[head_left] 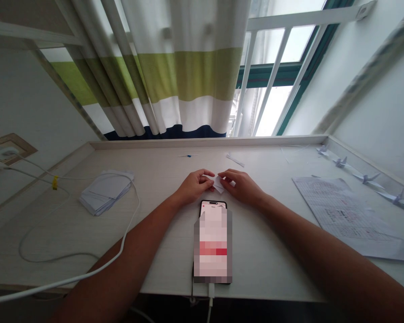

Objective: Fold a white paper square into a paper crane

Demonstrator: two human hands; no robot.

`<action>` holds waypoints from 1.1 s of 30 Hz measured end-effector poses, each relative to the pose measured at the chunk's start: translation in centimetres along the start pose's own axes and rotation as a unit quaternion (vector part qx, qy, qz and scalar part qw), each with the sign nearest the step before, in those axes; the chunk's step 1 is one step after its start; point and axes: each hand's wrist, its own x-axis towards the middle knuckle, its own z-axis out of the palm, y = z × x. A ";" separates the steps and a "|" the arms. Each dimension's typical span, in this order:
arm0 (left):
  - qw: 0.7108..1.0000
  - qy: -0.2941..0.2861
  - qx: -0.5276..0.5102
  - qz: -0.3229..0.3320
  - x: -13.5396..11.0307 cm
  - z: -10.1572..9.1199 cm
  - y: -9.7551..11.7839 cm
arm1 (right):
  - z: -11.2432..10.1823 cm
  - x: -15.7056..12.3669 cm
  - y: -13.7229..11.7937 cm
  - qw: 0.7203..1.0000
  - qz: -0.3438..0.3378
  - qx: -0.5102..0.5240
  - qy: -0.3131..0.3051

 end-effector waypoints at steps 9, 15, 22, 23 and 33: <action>1.000 0.004 0.011 -0.003 0.0 -0.1 0.2 | -0.2 -0.1 -0.5 0.998 -0.024 -0.060 0.015; 1.000 0.009 0.030 0.004 -0.1 0.0 0.4 | -0.3 -0.2 -0.2 0.999 -0.022 -0.040 0.007; 1.000 0.007 0.022 0.001 -0.1 0.0 0.2 | -0.8 -0.1 -0.1 0.994 -0.063 -0.089 -0.013; 1.000 0.007 0.017 0.003 -0.1 -0.1 0.2 | -0.9 -0.1 -0.1 0.992 -0.077 -0.095 -0.013; 0.999 0.017 -0.036 0.014 0.0 -0.1 0.5 | 0.1 -0.1 -0.1 0.990 0.013 0.132 0.040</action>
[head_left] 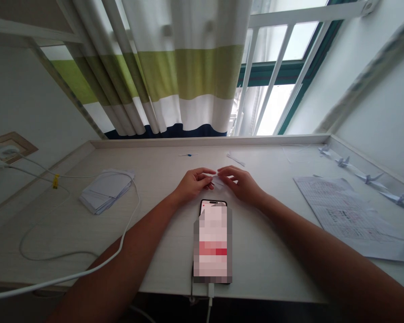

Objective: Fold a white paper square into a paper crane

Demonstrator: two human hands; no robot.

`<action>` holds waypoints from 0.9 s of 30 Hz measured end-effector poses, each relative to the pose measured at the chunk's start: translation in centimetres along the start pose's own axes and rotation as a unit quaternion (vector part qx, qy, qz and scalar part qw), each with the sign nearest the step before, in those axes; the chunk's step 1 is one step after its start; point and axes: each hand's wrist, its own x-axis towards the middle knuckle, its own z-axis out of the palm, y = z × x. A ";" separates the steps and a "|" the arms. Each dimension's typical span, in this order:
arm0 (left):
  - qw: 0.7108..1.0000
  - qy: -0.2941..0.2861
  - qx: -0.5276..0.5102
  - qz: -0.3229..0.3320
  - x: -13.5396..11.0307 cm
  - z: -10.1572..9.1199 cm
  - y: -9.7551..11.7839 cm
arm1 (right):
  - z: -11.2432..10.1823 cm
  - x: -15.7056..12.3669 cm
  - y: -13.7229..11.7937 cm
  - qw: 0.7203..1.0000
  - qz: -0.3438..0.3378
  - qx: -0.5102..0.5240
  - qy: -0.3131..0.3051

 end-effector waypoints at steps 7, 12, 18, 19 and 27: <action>1.000 0.003 0.008 -0.001 0.1 0.1 0.0 | 0.1 0.3 0.4 0.990 0.083 0.111 0.003; 0.998 -0.042 -0.027 -0.046 -0.4 -0.2 0.9 | 0.1 0.2 0.1 0.984 0.089 0.156 -0.008; 0.987 -0.103 -0.083 -0.095 -0.9 0.1 1.4 | 0.3 0.3 -0.8 0.981 0.066 0.182 0.022; 0.987 -0.099 -0.091 -0.093 -0.9 0.2 1.3 | 0.3 0.3 -0.9 0.979 0.076 0.186 0.021; 0.993 -0.048 -0.093 -0.054 -0.6 0.5 0.9 | 0.0 0.1 -1.4 0.956 0.125 0.264 -0.013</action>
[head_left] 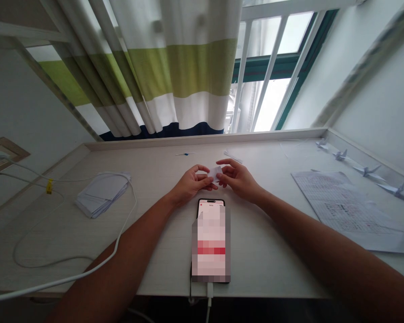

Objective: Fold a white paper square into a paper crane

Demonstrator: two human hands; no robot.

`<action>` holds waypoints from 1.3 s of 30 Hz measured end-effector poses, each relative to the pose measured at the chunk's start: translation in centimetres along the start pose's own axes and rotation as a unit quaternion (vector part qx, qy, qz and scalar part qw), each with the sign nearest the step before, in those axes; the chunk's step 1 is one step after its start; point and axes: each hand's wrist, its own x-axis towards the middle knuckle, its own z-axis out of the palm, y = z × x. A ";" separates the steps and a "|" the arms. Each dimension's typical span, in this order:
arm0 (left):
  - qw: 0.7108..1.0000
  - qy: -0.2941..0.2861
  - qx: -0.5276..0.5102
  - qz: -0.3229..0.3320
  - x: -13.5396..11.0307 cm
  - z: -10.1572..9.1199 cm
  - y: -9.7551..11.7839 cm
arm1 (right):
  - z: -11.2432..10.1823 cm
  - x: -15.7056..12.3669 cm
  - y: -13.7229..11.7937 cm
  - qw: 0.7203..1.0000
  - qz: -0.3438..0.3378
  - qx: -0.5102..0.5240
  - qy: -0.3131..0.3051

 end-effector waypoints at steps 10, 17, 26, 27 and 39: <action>0.999 0.027 -0.001 0.037 0.1 0.5 -0.2 | 0.5 0.1 0.0 0.986 -0.080 -0.119 0.084; 0.998 -0.012 0.037 0.045 -0.1 1.1 -0.1 | 0.8 0.1 0.1 0.993 -0.057 -0.023 0.098; 0.995 -0.023 0.075 0.054 -0.5 0.9 0.6 | -0.1 0.1 0.1 0.992 -0.072 -0.101 0.005; 0.995 -0.031 0.083 0.052 -0.5 0.8 0.7 | -0.3 0.1 0.1 0.991 -0.075 -0.108 0.002; 0.996 -0.055 0.067 0.013 -0.5 0.4 0.5 | 0.5 0.1 -0.2 0.998 -0.038 0.044 0.022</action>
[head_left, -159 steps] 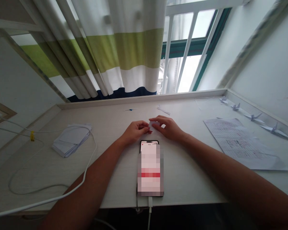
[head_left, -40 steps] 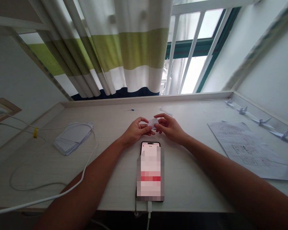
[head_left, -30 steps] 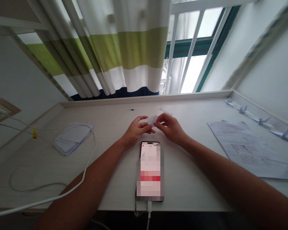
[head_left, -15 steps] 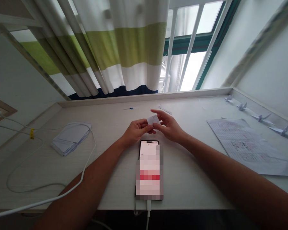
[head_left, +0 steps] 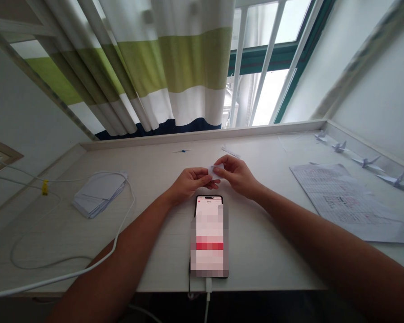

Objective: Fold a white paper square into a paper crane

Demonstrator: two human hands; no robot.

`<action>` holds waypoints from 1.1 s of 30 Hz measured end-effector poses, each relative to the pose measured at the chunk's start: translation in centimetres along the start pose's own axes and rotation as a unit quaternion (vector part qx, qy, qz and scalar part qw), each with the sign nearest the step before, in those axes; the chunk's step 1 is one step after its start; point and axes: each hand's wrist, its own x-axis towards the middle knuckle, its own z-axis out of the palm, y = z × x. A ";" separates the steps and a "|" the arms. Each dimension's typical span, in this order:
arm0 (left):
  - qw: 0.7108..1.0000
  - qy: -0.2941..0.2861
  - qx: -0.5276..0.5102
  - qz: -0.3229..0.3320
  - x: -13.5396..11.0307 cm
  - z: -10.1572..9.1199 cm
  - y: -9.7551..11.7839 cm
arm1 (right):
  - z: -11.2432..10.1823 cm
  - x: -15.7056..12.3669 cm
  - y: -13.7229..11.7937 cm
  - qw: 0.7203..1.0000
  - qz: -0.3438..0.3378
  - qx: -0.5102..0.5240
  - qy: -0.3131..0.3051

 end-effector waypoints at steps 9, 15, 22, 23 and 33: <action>1.000 0.008 0.001 -0.019 -0.1 0.0 -0.4 | -0.6 0.0 0.6 0.997 -0.022 -0.073 0.014; 0.999 0.041 0.032 0.003 0.2 0.2 -0.6 | -0.7 -0.3 -0.1 0.925 -0.162 -0.340 0.053; 0.997 0.050 0.055 0.018 0.2 0.6 -0.7 | -0.1 -0.4 -0.2 0.919 -0.130 -0.367 0.051; 0.997 0.046 0.055 0.018 0.2 0.6 -0.7 | -0.1 -0.4 -0.1 0.925 -0.119 -0.357 0.044; 0.999 0.028 0.027 -0.010 0.0 0.1 -0.2 | -0.5 0.0 0.2 0.977 -0.058 -0.203 0.030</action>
